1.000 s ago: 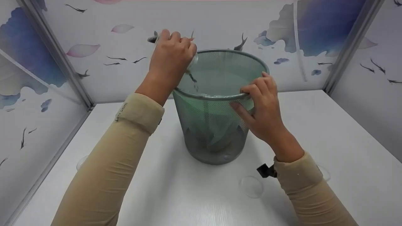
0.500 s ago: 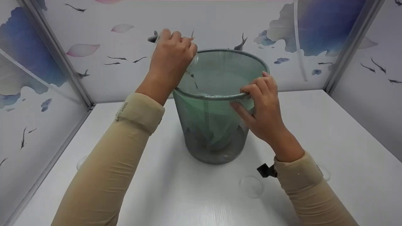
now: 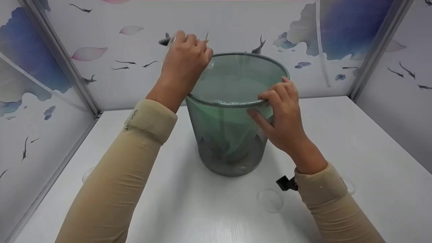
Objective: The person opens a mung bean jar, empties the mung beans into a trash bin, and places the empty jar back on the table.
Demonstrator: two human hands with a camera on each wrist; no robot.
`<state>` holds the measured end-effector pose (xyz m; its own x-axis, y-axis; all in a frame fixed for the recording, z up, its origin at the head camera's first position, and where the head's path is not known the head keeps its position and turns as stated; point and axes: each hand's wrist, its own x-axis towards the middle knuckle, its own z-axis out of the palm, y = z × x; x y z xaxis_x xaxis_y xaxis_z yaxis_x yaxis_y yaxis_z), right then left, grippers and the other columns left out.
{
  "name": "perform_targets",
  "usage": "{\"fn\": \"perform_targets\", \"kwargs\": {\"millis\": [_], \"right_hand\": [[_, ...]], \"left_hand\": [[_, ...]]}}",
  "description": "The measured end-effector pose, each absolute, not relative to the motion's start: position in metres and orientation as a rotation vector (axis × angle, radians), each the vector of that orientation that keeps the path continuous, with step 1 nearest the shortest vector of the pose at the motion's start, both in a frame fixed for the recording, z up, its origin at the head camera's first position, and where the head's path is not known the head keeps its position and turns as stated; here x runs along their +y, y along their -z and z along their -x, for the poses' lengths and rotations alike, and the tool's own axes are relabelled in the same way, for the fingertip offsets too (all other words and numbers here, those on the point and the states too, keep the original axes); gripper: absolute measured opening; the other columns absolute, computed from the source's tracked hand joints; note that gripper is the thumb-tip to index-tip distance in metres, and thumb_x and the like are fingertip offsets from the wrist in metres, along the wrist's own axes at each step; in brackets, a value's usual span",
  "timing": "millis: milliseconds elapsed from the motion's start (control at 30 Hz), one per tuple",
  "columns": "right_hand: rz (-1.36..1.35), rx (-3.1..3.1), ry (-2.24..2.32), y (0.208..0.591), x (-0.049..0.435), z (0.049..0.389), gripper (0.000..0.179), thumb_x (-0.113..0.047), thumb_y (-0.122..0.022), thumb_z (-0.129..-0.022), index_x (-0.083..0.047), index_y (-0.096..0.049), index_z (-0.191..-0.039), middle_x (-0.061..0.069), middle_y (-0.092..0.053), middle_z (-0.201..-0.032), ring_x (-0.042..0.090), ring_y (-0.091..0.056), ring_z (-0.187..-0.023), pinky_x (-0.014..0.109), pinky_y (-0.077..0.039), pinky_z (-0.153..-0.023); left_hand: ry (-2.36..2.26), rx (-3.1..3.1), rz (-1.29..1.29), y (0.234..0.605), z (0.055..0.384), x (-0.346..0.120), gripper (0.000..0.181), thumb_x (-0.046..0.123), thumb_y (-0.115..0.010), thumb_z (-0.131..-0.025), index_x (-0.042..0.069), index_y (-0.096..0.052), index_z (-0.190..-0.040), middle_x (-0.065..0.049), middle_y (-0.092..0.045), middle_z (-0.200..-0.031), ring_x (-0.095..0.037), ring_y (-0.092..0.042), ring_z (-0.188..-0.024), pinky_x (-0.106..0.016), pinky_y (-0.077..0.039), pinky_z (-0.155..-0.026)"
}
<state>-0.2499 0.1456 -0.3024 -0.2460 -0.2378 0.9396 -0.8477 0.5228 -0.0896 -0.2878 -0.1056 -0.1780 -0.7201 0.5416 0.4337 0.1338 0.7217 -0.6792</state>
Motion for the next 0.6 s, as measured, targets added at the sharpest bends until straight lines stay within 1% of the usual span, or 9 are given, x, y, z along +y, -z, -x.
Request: {"fn": "perform_targets", "kwargs": {"millis": [133,267,367,600], "right_hand": [[-0.907,-1.763,-0.765,0.3013,0.1456,0.2493,0.041,-0.043,-0.064,-0.107,-0.002,-0.061,-0.108,0.014,-0.052,-0.094,0.036,-0.047,-0.099,0.066,-0.023,-0.123],[-0.905,-1.760,-0.751,0.3012,0.1457,0.2496,0.042,-0.044,-0.062,-0.108,-0.003,-0.061,-0.108,0.013,-0.051,-0.092,0.035,-0.046,-0.097,0.067,-0.024,-0.122],[-0.904,-1.757,-0.741,0.3011,0.1459,0.2499,0.043,-0.045,-0.061,-0.108,-0.003,-0.061,-0.108,0.013,-0.050,-0.091,0.035,-0.046,-0.095,0.067,-0.024,-0.121],[-0.904,-1.761,-0.743,0.3015,0.1460,0.2502,0.042,-0.045,-0.062,-0.108,-0.003,-0.061,-0.108,0.013,-0.050,-0.092,0.035,-0.046,-0.096,0.067,-0.024,-0.122]], "left_hand": [[-0.865,-2.276,0.519,0.1770,0.2881,-0.1047,0.030,-0.002,-0.073,-0.096,0.004,-0.064,-0.124,-0.014,-0.070,-0.119,-0.035,-0.063,-0.111,-0.048,-0.048,-0.102],[-0.899,-2.250,0.516,0.1773,0.2890,-0.1041,0.022,-0.003,-0.070,-0.098,0.005,-0.064,-0.118,-0.013,-0.070,-0.112,-0.033,-0.063,-0.107,-0.048,-0.048,-0.101],[-0.931,-2.234,0.510,0.1776,0.2894,-0.1034,0.021,-0.003,-0.070,-0.098,0.005,-0.063,-0.116,-0.012,-0.069,-0.108,-0.032,-0.063,-0.104,-0.047,-0.049,-0.101],[-0.954,-2.229,0.514,0.1776,0.2887,-0.1028,0.030,-0.001,-0.075,-0.095,0.005,-0.064,-0.122,-0.012,-0.069,-0.111,-0.032,-0.063,-0.104,-0.047,-0.049,-0.100]]}}
